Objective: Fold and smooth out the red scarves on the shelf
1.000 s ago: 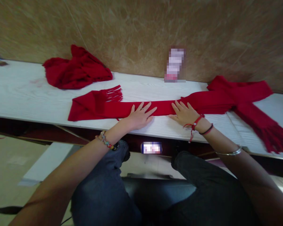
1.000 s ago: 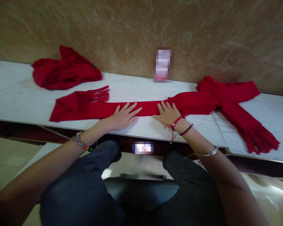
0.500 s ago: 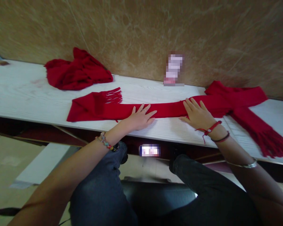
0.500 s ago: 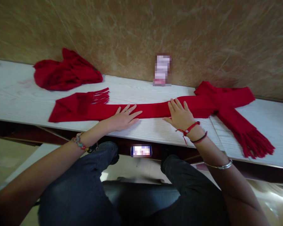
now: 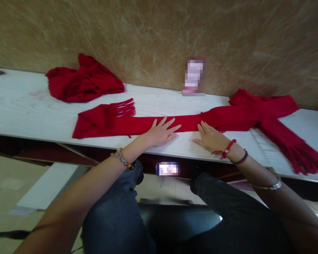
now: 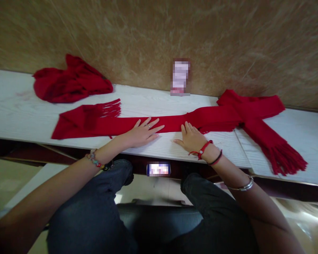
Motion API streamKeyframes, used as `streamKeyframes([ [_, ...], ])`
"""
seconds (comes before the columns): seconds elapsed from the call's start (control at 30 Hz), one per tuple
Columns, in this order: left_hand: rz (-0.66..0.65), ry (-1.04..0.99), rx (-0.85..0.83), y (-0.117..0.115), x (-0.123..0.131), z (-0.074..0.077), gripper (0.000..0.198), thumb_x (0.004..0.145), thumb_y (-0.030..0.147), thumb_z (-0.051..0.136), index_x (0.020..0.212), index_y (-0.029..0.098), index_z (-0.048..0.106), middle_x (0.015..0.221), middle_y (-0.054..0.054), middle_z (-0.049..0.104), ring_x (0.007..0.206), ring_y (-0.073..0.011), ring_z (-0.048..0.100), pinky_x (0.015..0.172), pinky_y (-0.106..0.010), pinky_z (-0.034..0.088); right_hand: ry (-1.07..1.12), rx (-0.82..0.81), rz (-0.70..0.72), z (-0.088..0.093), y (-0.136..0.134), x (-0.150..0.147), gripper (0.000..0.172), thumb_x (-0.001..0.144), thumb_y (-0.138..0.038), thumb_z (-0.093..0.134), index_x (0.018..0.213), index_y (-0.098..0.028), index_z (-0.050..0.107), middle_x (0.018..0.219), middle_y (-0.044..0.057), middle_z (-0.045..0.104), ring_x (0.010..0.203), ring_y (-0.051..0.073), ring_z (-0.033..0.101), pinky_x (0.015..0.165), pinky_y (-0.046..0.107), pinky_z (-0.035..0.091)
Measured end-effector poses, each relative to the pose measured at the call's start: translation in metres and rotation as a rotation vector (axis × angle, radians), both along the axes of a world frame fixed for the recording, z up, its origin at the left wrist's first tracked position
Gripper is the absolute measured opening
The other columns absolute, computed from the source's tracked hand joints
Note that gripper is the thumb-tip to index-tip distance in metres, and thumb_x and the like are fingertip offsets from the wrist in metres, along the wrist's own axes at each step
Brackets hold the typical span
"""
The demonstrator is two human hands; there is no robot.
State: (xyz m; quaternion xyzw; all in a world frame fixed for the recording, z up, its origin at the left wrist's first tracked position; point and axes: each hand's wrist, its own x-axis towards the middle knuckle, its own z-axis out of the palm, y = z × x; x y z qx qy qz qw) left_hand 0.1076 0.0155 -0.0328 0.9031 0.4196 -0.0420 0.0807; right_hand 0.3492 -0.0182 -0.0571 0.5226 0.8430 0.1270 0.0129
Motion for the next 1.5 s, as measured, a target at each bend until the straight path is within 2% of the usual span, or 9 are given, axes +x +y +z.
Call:
streamKeyframes([
  [0.2,0.021,0.005,-0.055,0.000,0.000,0.009,0.051,0.096,0.049,0.021,0.145,0.035,0.024,0.156,-0.001,0.012,0.142,-0.0320,0.005,0.108,-0.060,0.013,-0.066,0.057,0.101,0.020,0.001,-0.014,0.043,0.092,-0.026,0.038,0.123,0.000,0.053,0.127,0.024,0.055,0.121,0.029,0.050,0.101,0.040,0.041],
  [0.33,0.041,-0.002,-0.031,0.017,0.004,0.017,0.048,0.097,0.041,0.019,0.140,0.031,0.036,0.153,-0.002,0.023,0.141,-0.0277,0.016,0.109,-0.055,0.017,-0.086,0.043,0.127,0.027,0.003,-0.025,0.036,0.089,-0.008,0.034,0.113,-0.006,0.061,0.120,0.019,0.061,0.110,0.022,0.058,0.096,0.033,0.046],
  [0.5,-0.085,-0.003,0.014,0.056,0.020,0.023,0.051,0.091,0.033,0.037,0.140,0.018,0.038,0.148,-0.010,0.034,0.134,-0.0230,0.032,0.108,-0.037,0.027,-0.115,0.013,0.128,0.030,0.006,-0.026,0.039,0.088,-0.003,0.032,0.115,-0.009,0.060,0.115,0.016,0.063,0.100,0.020,0.062,0.083,0.030,0.053],
  [0.63,-0.157,-0.015,-0.074,0.077,0.042,0.035,0.059,0.078,0.026,0.052,0.135,0.013,0.045,0.132,-0.010,0.054,0.113,-0.0163,0.053,0.096,-0.021,0.037,-0.152,-0.050,0.136,0.038,0.009,-0.028,0.038,0.088,-0.002,0.034,0.115,-0.008,0.060,0.115,0.017,0.063,0.099,0.021,0.062,0.080,0.029,0.052],
  [0.83,-0.068,0.104,-0.240,0.096,0.070,0.050,0.051,0.071,0.035,0.054,0.115,0.010,0.062,0.106,-0.009,0.067,0.085,-0.0176,0.058,0.071,-0.023,0.044,-0.044,-0.001,0.076,0.033,0.014,-0.029,0.032,0.088,-0.006,0.039,0.107,-0.011,0.065,0.108,0.015,0.066,0.096,0.021,0.061,0.079,0.029,0.050],
  [0.97,-0.062,0.070,-0.298,0.104,0.071,0.050,0.051,0.065,0.038,0.057,0.107,0.011,0.066,0.098,-0.007,0.068,0.081,-0.0171,0.055,0.068,-0.023,0.042,0.020,0.023,0.088,0.028,0.015,-0.024,0.033,0.088,-0.009,0.041,0.111,-0.013,0.064,0.110,0.014,0.065,0.098,0.020,0.060,0.080,0.029,0.049],
  [1.1,-0.044,0.091,-0.321,0.107,0.066,0.050,0.046,0.062,0.043,0.058,0.093,0.010,0.069,0.081,-0.006,0.066,0.071,-0.0173,0.051,0.061,-0.026,0.038,-0.026,-0.071,0.151,0.036,0.016,-0.023,0.035,0.086,-0.009,0.044,0.115,-0.014,0.061,0.117,0.012,0.063,0.102,0.019,0.059,0.079,0.028,0.049],
  [1.33,0.034,-0.005,-0.359,0.108,0.066,0.043,0.023,0.054,0.036,0.066,0.064,0.016,0.066,0.055,0.000,0.052,0.065,-0.0170,0.046,0.063,-0.029,0.034,-0.211,-0.212,0.054,0.061,0.015,-0.058,0.035,0.090,-0.007,0.032,0.106,-0.008,0.063,0.100,0.017,0.067,0.094,0.025,0.064,0.070,0.032,0.048],
  [1.5,0.083,-0.057,-0.351,0.107,0.066,0.042,0.015,0.053,0.031,0.066,0.053,0.017,0.060,0.049,0.002,0.045,0.063,-0.0161,0.044,0.063,-0.029,0.033,-0.144,-0.127,-0.066,0.056,0.015,-0.072,0.039,0.092,-0.008,0.026,0.111,-0.005,0.060,0.103,0.020,0.065,0.096,0.026,0.062,0.066,0.031,0.044],
])
